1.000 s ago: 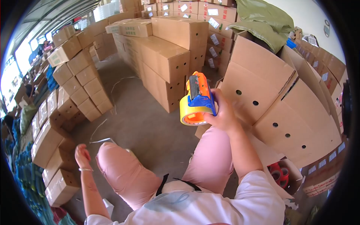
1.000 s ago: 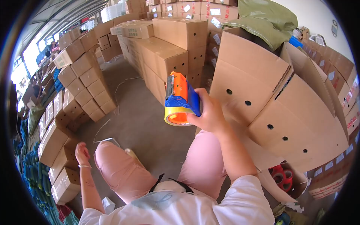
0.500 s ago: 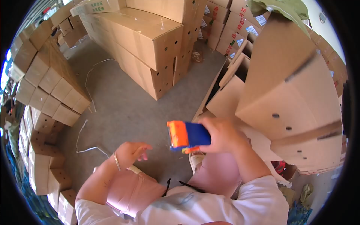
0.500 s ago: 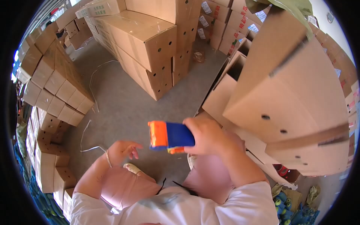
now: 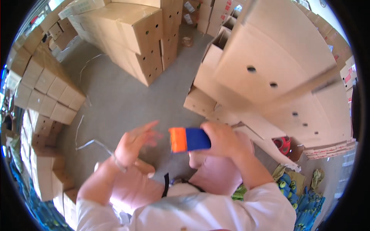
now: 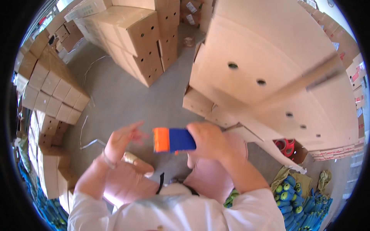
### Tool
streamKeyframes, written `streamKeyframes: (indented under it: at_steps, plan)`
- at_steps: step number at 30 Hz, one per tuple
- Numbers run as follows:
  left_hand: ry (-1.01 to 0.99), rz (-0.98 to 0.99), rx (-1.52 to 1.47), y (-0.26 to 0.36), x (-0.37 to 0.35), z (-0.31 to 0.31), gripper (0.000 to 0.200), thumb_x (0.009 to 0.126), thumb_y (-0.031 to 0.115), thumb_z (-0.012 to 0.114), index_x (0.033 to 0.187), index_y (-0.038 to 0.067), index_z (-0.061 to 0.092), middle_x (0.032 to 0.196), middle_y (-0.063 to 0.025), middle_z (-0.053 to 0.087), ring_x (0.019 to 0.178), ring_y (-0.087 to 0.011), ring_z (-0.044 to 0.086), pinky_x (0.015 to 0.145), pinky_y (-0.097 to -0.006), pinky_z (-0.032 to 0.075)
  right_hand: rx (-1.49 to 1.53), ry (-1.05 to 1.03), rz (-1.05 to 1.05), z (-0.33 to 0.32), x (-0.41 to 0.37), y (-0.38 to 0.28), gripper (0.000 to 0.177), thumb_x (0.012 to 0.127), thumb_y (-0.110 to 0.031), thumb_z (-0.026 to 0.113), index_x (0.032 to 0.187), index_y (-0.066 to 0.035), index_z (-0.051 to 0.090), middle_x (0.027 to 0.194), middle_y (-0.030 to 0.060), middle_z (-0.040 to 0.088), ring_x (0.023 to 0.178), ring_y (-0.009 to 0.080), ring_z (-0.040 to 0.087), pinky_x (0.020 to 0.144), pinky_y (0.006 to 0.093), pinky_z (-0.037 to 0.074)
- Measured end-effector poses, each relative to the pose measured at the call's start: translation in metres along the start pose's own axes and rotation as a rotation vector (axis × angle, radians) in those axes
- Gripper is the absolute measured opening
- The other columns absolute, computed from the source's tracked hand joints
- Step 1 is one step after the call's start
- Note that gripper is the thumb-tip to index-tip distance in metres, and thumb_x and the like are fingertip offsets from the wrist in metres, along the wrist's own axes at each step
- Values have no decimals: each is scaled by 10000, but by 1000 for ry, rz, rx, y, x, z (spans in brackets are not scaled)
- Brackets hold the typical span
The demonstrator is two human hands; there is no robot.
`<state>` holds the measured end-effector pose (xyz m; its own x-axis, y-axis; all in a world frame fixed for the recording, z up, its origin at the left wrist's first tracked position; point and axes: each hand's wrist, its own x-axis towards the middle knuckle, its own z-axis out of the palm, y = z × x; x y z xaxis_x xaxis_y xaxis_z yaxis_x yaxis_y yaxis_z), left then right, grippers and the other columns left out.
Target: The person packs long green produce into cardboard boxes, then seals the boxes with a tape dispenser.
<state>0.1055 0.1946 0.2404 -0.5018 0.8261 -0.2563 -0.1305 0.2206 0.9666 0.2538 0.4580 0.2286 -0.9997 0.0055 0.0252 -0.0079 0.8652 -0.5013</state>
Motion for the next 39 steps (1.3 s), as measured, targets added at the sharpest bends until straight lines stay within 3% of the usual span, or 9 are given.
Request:
streamKeyframes:
  at_steps: [5, 7, 8, 13, 14, 18, 24, 30, 39]
  plan:
    - [52, 411, 413, 66, 51, 75, 344, 922, 147, 495, 1239, 34, 567, 1015, -129, 609, 939, -213, 589, 863, -315, 465, 108, 167, 67, -3, -34, 24, 535, 605, -287, 806, 1016, -57, 553, 879, 157, 644, 828, 371, 633, 718, 432, 506]
    - [62, 315, 140, 96, 71, 102, 339, 922, 126, 501, 1233, 9, 573, 899, -19, 580, 819, -83, 532, 755, -253, 465, 69, 234, 52, -12, -42, 24, 537, 609, -291, 811, 1018, -56, 554, 884, 158, 648, 825, 367, 636, 719, 430, 508]
    - [117, 476, 291, 102, 87, 110, 335, 925, 132, 495, 1230, 22, 577, 875, -3, 560, 755, -68, 511, 689, -233, 456, 29, 303, 75, -16, -44, 25, 539, 613, -296, 815, 1019, -56, 554, 889, 158, 651, 823, 362, 639, 720, 428, 509]
    - [167, 609, 385, 119, 144, 143, 476, 887, 222, 555, 1316, 24, 502, 873, -65, 626, 736, -125, 573, 694, -280, 499, -31, 247, 38, -17, -55, 17, 516, 600, -207, 797, 1022, -47, 547, 888, 179, 648, 831, 374, 639, 736, 439, 512]
    - [398, 793, 510, 107, 166, 149, 467, 870, 210, 563, 1290, 14, 515, 884, -82, 645, 755, -154, 590, 726, -292, 500, -23, 251, -4, -18, -57, 17, 494, 602, -162, 774, 1020, -44, 540, 899, 194, 646, 844, 383, 639, 751, 434, 516]
    - [91, 408, -62, 130, 156, 156, 126, 866, 199, 551, 838, 76, 551, 718, -25, 581, 585, -84, 504, 525, -249, 405, -44, 172, 44, -22, -62, 22, 473, 626, -158, 758, 1016, -44, 518, 879, 190, 643, 839, 388, 638, 739, 451, 510]
    - [22, 268, -718, 122, 185, 168, 304, 880, 444, 598, 771, 195, 462, 635, 76, 463, 537, -60, 357, 507, -236, 285, -33, 175, 71, -12, -57, 46, 479, 640, -176, 754, 1033, -51, 511, 889, 193, 642, 847, 383, 641, 748, 450, 508]
    - [263, 257, -661, 133, 157, 102, 419, 816, 536, 654, 669, 210, 436, 583, 81, 370, 453, -54, 277, 430, -248, 218, -70, 173, 90, -10, -55, 52, 490, 639, -216, 764, 1029, -51, 517, 892, 186, 648, 855, 383, 641, 760, 452, 510]
    - [462, 256, -528, 149, 31, 7, 410, 908, 464, 595, 646, 216, 400, 568, 107, 322, 463, -36, 237, 433, -221, 167, -249, -49, 1, -20, 9, 52, 566, 617, -310, 783, 1048, -44, 531, 905, 159, 653, 886, 354, 636, 816, 450, 505]
